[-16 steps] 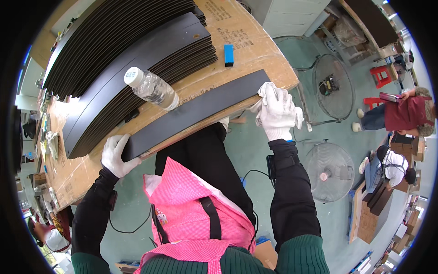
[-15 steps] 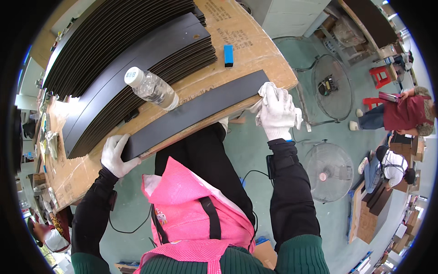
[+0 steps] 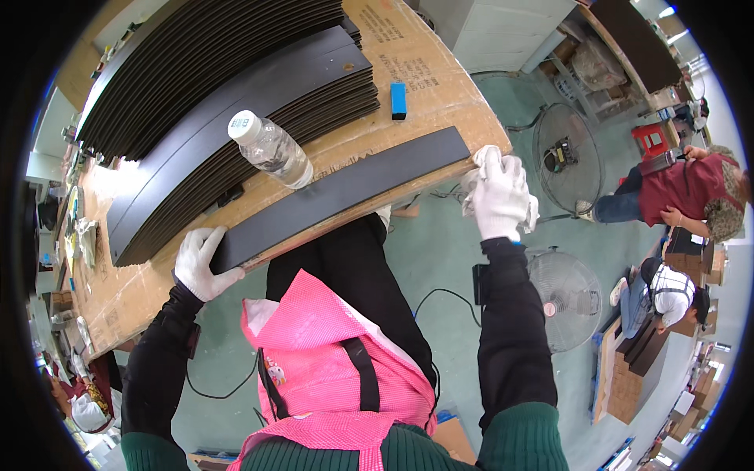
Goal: Wiping and sanding black wooden slats on a factory workbench.
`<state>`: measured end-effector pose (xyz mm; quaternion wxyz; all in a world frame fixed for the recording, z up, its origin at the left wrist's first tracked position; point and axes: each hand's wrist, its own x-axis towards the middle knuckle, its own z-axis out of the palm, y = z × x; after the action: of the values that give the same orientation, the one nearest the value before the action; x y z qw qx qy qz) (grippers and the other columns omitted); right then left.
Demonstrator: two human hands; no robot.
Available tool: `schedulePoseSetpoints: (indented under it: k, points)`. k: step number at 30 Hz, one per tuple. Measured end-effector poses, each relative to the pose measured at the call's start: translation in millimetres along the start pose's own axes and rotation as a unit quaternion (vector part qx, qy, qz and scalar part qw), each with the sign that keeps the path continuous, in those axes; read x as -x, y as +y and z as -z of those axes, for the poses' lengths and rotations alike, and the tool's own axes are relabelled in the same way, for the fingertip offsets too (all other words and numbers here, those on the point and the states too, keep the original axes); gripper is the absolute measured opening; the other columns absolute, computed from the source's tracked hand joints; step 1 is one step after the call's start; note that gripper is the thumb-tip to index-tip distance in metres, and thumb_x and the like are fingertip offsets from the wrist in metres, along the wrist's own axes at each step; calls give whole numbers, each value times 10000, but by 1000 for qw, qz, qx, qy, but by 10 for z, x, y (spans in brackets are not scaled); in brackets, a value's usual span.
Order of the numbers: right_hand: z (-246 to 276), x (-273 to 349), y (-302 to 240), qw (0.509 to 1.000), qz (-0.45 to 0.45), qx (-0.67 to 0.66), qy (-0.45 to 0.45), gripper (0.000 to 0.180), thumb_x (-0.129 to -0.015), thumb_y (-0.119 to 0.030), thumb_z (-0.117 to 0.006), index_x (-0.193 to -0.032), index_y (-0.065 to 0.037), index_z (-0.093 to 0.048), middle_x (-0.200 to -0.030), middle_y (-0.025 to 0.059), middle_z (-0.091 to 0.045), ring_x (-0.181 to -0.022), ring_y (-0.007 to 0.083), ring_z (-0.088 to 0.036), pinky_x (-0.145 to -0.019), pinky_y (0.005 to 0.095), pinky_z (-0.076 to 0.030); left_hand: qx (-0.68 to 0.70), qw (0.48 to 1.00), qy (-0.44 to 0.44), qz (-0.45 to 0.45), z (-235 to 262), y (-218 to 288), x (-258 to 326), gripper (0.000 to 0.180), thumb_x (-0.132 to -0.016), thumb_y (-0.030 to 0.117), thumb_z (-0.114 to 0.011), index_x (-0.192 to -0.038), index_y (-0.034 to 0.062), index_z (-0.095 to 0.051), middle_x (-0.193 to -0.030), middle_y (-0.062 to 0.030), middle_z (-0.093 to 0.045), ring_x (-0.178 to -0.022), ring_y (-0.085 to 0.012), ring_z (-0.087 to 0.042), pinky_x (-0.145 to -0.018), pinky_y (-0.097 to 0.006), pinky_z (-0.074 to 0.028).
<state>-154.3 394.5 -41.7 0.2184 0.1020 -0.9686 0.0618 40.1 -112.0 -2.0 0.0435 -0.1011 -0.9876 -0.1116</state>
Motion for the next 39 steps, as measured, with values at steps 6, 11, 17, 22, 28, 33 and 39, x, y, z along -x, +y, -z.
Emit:
schedulePoseSetpoints:
  k: [6, 11, 17, 22, 28, 33, 39]
  points:
    - [-243, 236, -92, 992, 113, 10, 54, 449, -897, -224, -681, -1341, -160, -669, -1208, 136, -649, -1056, 326, -637, -894, 467, -543, 12, 1000, 5, -10, 8, 34, -49, 846, -639, 390, -923, -1364, 56, -645, -1192, -146, -650, -1102, -388, -623, -981, -477, -518]
    - [38, -86, 38, 991, -83, 49, -98, 315, -921, -202, -662, -1235, -184, -668, -1202, 117, -593, -1085, 345, -626, -917, 485, -540, 8, 1000, -8, 10, 8, 0, 9, 834, -653, 390, -920, -1361, 45, -646, -1203, -155, -649, -1111, -389, -623, -985, -480, -518]
    - [486, -61, -885, 992, 33, -123, -26, 168, -913, -161, -634, -1070, -219, -649, -1016, 74, -578, -975, 287, -617, -865, 465, -532, 13, 1000, 6, -9, 38, 37, -38, 823, -633, 324, -916, -1352, 28, -645, -1196, -162, -652, -1097, -394, -635, -956, -474, -529]
    - [344, 199, -2012, 959, 187, -172, -128, 148, -876, -221, -629, -1024, -205, -630, -1014, 76, -568, -947, 283, -623, -815, 453, -540, 7, 1000, 14, -17, -12, 43, -73, 841, -637, 342, -920, -1368, 33, -643, -1196, -155, -653, -1098, -392, -635, -954, -472, -530]
    - [128, -272, -1126, 980, 102, -99, -142, 312, -884, -129, -669, -1167, -240, -743, -1106, 127, -614, -965, 345, -684, -860, 451, -593, 17, 1000, 7, 6, -9, -16, 49, 835, -665, 399, -925, -1366, 41, -648, -1204, -156, -650, -1096, -389, -633, -957, -479, -531]
    - [42, -572, -654, 985, -43, 75, -149, 273, -919, -203, -655, -1178, -211, -741, -1136, 127, -640, -1028, 331, -685, -909, 483, -589, 30, 999, 30, -24, -3, 17, -56, 847, -618, 324, -932, -1358, 21, -655, -1179, -159, -660, -1067, -389, -644, -928, -473, -536]
    - [180, 159, -2102, 961, 179, -124, -170, 293, -843, -278, -661, -1127, -210, -691, -1087, 100, -618, -999, 301, -669, -842, 480, -580, 19, 1000, 12, 5, -2, -5, 2, 799, -643, 363, -913, -1322, 24, -665, -1168, -164, -660, -1048, -386, -644, -909, -478, -538]
